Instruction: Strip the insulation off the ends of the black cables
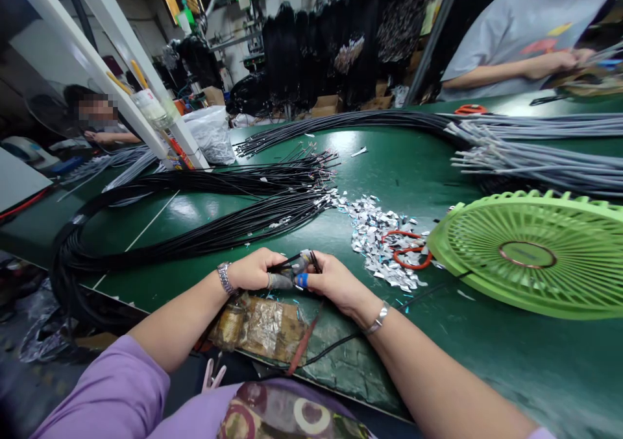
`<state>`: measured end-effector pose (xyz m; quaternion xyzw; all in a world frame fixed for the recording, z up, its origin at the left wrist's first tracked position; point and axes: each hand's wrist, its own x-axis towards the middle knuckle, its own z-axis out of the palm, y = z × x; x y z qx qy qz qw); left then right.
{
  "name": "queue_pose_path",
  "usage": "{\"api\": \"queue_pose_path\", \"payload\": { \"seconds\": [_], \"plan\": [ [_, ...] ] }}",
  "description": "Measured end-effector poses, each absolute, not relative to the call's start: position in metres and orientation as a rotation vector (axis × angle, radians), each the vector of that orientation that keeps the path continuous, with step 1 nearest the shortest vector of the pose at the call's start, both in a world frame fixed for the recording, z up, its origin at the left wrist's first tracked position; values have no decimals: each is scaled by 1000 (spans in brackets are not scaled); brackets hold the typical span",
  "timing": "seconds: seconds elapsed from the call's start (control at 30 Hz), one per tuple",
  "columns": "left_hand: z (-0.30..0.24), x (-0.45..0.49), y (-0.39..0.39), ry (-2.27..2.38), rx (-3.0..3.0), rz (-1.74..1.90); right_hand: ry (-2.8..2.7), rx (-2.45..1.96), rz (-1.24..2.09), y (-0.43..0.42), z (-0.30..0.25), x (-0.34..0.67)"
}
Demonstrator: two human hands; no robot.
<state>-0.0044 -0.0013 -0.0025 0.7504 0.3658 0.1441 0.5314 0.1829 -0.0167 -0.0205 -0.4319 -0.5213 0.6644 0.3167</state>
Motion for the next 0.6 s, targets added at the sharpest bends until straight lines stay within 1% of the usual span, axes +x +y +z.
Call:
{"api": "queue_pose_path", "payload": {
  "seconds": [0.1,0.17,0.23,0.33,0.43,0.6],
  "plan": [
    [2,-5,-2,802,1686,286,-1373,-1192,1518,-15,-21,182],
    [6,-8,-2,798,1618,321,-1366,-1186,1452,-14,-19,186],
    [9,-14,0,822,1565,411,-1433,-1117,1519,-15,-14,192],
    [13,-21,2,824,1500,514,-1716,-944,1679,-21,-7,200],
    [13,-24,2,797,1474,543,-1965,-809,1734,-27,-3,203],
    [12,-22,0,799,1468,586,-1955,-746,1717,-29,-5,197]
  ]
}}
